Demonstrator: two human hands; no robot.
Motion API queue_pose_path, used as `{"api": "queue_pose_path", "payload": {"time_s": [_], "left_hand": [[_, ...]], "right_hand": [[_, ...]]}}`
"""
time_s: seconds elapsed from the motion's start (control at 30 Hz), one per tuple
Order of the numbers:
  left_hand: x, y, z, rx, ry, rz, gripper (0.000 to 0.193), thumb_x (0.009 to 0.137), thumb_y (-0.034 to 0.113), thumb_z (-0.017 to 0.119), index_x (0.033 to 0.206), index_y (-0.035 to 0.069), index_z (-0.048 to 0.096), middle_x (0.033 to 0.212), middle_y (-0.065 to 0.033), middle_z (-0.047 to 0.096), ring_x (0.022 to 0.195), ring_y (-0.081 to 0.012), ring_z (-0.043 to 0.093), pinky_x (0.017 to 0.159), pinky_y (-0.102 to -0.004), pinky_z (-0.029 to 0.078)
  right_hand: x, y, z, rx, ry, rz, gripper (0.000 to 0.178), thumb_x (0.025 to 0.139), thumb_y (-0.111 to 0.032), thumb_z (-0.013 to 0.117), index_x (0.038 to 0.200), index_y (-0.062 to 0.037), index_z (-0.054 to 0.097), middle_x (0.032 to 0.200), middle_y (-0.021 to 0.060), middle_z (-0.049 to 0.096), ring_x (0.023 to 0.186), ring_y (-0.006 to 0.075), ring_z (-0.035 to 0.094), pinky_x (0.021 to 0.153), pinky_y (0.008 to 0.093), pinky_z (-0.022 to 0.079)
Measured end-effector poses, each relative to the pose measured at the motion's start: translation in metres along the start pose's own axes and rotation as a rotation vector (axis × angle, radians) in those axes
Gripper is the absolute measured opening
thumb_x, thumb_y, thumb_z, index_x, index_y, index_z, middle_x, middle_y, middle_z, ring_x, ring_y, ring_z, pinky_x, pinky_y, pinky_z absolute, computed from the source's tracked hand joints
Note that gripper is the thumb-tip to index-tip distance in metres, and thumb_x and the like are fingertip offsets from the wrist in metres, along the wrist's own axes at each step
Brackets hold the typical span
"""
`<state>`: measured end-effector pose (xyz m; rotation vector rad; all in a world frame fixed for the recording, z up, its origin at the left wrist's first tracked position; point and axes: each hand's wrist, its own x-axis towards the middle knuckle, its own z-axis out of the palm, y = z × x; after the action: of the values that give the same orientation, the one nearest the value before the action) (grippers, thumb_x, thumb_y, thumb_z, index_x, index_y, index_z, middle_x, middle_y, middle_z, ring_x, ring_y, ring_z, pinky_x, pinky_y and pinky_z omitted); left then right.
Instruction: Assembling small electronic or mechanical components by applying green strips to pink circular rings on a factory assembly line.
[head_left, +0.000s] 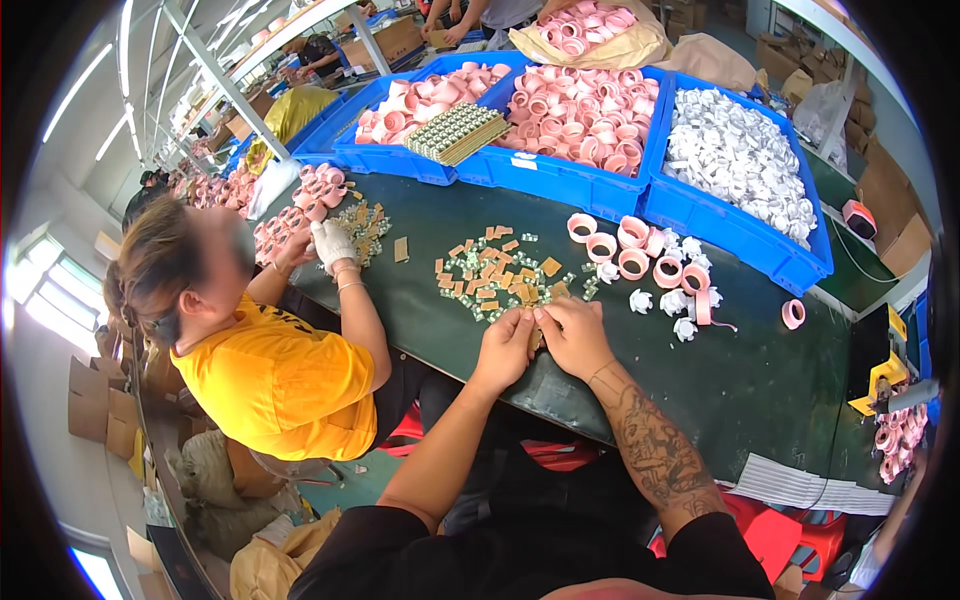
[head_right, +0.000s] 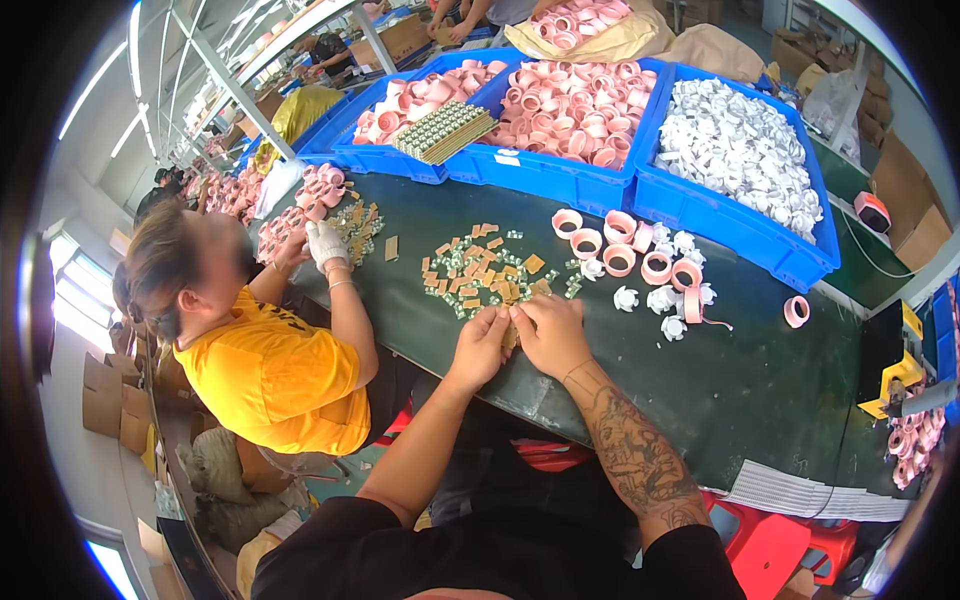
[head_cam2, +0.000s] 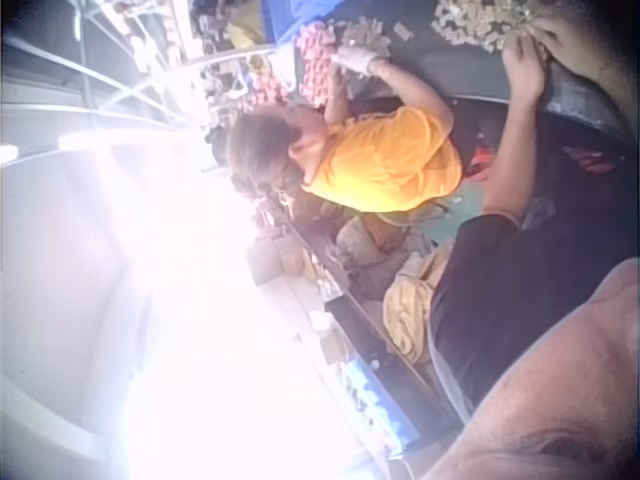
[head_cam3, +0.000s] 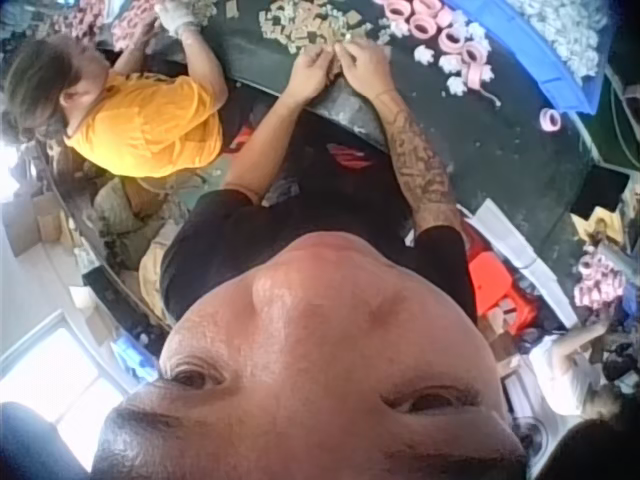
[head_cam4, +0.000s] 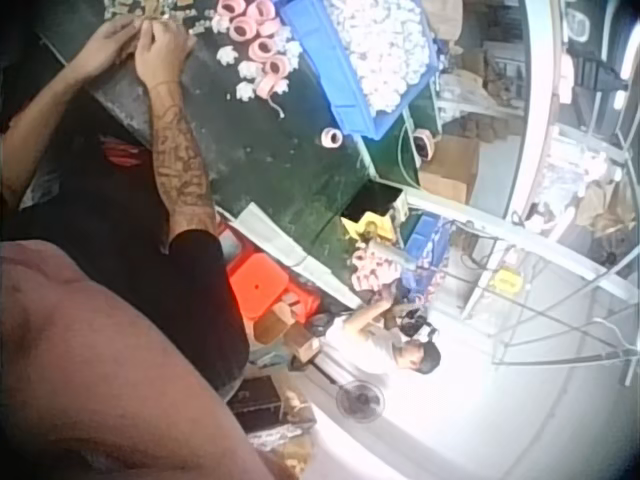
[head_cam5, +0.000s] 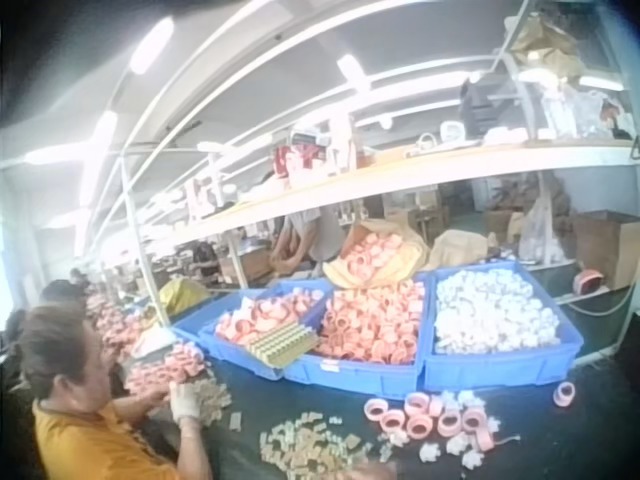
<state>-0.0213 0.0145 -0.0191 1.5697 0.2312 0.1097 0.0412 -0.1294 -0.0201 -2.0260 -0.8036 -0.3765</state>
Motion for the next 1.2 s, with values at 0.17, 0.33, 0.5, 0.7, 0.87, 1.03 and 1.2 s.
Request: {"api": "queue_pose_path", "payload": {"time_s": [0.17,0.33,0.5,0.7,0.87,1.03,1.2], "left_hand": [[0.000,-0.002,0.001,0.016,0.079,0.000,0.029,0.110,0.026,0.055,0.108,0.002,0.072,0.068,0.0008,0.061,0.054,-0.0059,0.051,0.051,-0.0238,0.042],[0.004,0.004,-0.001,-0.051,0.053,-0.069,0.028,0.109,0.024,0.057,0.105,0.001,0.072,0.067,0.0015,0.060,0.055,-0.0059,0.051,0.051,-0.0232,0.041],[0.004,0.007,0.001,-0.082,0.064,-0.101,0.026,0.108,0.022,0.058,0.103,0.001,0.073,0.067,0.0021,0.059,0.056,-0.0058,0.051,0.052,-0.0230,0.040],[0.003,0.006,0.002,-0.094,0.061,-0.049,0.027,0.108,0.025,0.058,0.091,0.005,0.068,0.065,0.0020,0.056,0.049,-0.0049,0.047,0.043,-0.0210,0.033],[0.004,0.005,0.003,-0.120,0.139,-0.071,0.027,0.107,0.023,0.059,0.089,0.004,0.067,0.063,0.0019,0.056,0.047,-0.0057,0.046,0.043,-0.0214,0.033],[0.007,0.002,0.009,-0.090,0.193,-0.036,0.028,0.107,0.026,0.059,0.093,0.003,0.068,0.062,0.0022,0.055,0.046,-0.0056,0.046,0.043,-0.0217,0.034],[0.009,0.003,0.011,-0.176,0.229,-0.028,0.035,0.110,0.030,0.055,0.119,-0.002,0.067,0.064,0.0022,0.054,0.048,-0.0058,0.045,0.043,-0.0220,0.033]], "right_hand": [[0.003,-0.010,-0.004,-0.032,0.017,-0.037,0.018,0.096,-0.022,0.066,0.085,-0.0098,0.073,0.078,0.0039,0.064,0.078,0.0261,0.060,0.079,0.0408,0.037],[0.006,-0.011,-0.005,-0.120,0.083,-0.099,0.015,0.093,-0.020,0.069,0.082,-0.0099,0.073,0.074,0.0034,0.062,0.077,0.0254,0.059,0.078,0.0415,0.038],[0.006,-0.009,-0.003,-0.150,0.137,-0.165,0.016,0.092,-0.019,0.069,0.079,-0.0097,0.071,0.072,0.0036,0.060,0.076,0.0258,0.059,0.077,0.0421,0.039],[0.006,-0.010,-0.002,-0.160,0.188,-0.213,0.015,0.092,-0.018,0.069,0.080,-0.0098,0.069,0.074,0.0037,0.059,0.076,0.0263,0.058,0.078,0.0425,0.039],[0.005,-0.011,-0.002,-0.203,0.161,-0.204,0.016,0.091,-0.020,0.068,0.079,-0.0112,0.070,0.075,0.0037,0.062,0.080,0.0255,0.061,0.080,0.0430,0.039],[0.006,-0.003,-0.003,-0.165,0.166,-0.042,0.016,0.091,-0.023,0.071,0.097,-0.0112,0.079,0.079,0.0027,0.070,0.079,0.0244,0.065,0.079,0.0430,0.038],[0.004,0.000,-0.010,-0.179,0.102,0.063,0.021,0.090,-0.028,0.073,0.100,-0.0105,0.079,0.081,0.0026,0.070,0.081,0.0244,0.065,0.080,0.0424,0.038]]}}
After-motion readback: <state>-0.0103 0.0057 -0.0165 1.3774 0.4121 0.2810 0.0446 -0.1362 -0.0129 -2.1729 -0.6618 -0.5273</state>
